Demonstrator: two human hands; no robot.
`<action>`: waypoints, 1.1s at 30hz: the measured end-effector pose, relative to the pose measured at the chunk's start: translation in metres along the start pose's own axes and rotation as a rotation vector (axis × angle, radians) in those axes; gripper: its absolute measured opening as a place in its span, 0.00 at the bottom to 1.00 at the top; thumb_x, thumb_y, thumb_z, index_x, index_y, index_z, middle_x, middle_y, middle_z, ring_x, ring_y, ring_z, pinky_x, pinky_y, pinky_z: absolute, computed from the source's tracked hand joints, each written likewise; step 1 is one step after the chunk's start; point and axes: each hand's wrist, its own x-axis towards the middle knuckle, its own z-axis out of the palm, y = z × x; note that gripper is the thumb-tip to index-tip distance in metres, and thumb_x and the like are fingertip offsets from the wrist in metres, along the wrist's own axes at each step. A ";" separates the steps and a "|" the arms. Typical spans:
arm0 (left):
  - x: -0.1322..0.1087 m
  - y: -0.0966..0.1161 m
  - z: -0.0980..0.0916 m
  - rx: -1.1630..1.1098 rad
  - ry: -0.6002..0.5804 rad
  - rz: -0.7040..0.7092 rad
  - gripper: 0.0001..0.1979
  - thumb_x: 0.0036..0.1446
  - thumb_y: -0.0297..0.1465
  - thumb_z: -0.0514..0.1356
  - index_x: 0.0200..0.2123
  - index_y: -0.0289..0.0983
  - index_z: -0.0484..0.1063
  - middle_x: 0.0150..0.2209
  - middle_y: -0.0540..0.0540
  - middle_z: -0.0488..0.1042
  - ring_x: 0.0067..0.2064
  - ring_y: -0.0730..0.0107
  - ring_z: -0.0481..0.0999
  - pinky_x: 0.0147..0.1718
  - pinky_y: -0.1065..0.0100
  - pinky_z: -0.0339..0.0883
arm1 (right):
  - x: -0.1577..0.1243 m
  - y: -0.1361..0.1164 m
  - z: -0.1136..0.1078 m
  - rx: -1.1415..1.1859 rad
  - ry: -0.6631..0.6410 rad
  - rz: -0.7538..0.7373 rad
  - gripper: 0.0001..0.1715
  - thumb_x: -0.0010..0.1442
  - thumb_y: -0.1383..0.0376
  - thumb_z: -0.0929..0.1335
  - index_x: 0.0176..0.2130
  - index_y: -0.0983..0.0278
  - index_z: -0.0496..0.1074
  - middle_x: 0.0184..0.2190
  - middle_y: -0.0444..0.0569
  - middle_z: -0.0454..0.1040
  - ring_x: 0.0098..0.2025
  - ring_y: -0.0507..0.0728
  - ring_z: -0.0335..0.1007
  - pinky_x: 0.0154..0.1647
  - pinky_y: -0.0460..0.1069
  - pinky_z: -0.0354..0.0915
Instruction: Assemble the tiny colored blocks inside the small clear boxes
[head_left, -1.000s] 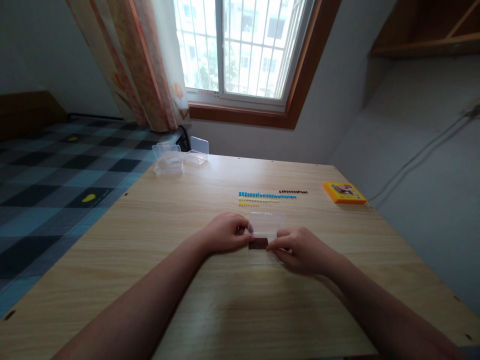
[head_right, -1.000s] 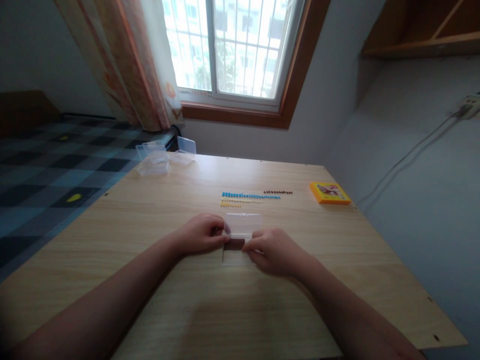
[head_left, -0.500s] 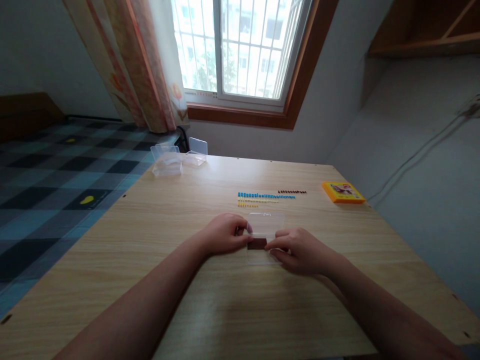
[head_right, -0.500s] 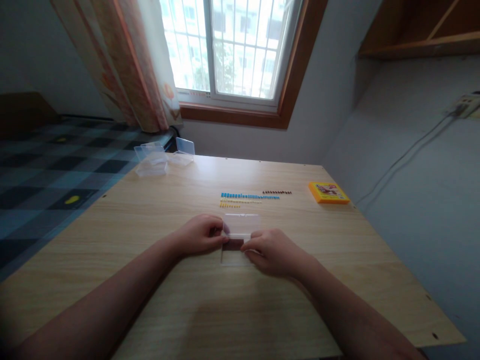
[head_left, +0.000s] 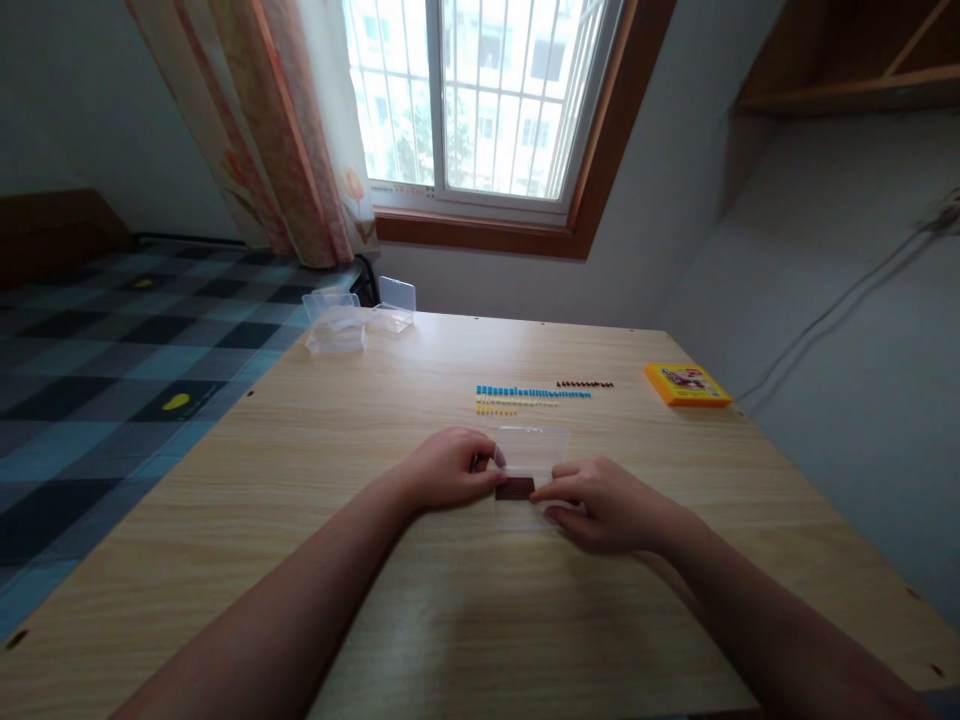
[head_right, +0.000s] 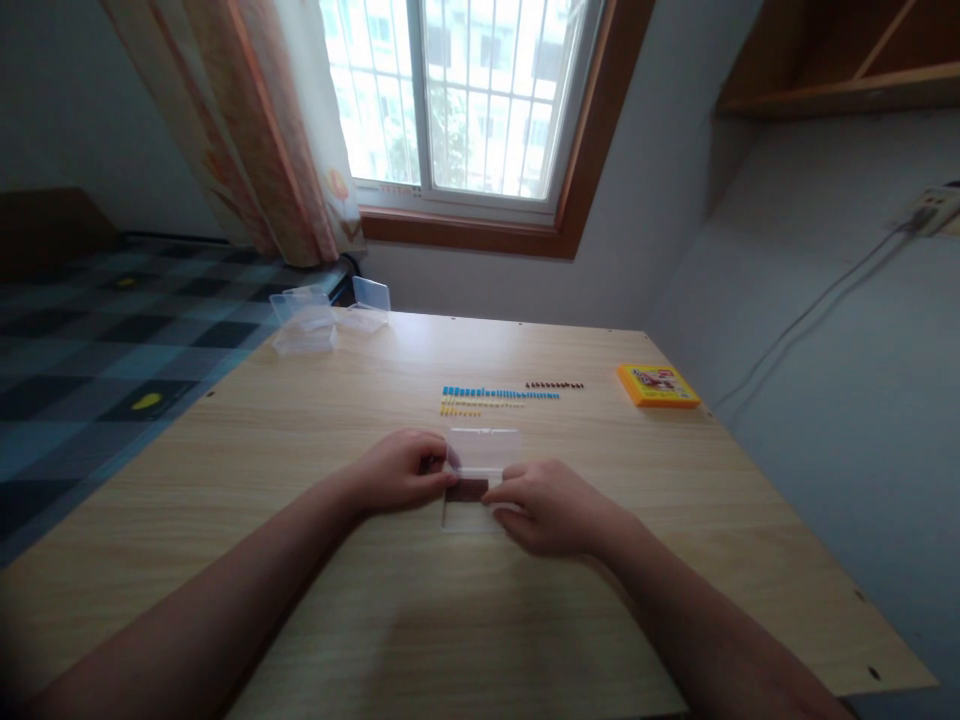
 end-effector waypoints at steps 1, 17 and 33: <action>0.000 0.000 0.000 0.000 0.002 0.001 0.07 0.57 0.36 0.63 0.33 0.40 0.80 0.27 0.51 0.75 0.31 0.67 0.72 0.30 0.68 0.58 | 0.000 0.000 0.000 -0.004 -0.003 -0.004 0.15 0.63 0.68 0.67 0.47 0.59 0.80 0.36 0.47 0.79 0.33 0.53 0.72 0.34 0.47 0.61; -0.001 0.001 0.000 -0.028 0.001 0.004 0.08 0.58 0.35 0.62 0.34 0.40 0.81 0.28 0.50 0.76 0.32 0.67 0.73 0.31 0.68 0.59 | -0.004 0.008 -0.005 0.042 0.443 -0.113 0.13 0.67 0.67 0.65 0.44 0.61 0.80 0.25 0.45 0.73 0.26 0.52 0.67 0.28 0.47 0.60; 0.000 0.002 -0.004 -0.032 -0.025 -0.034 0.12 0.60 0.37 0.58 0.34 0.38 0.79 0.28 0.49 0.75 0.32 0.66 0.72 0.32 0.69 0.60 | 0.021 0.118 0.017 -0.199 0.782 0.578 0.25 0.67 0.61 0.62 0.58 0.65 0.74 0.56 0.60 0.71 0.61 0.65 0.63 0.65 0.61 0.57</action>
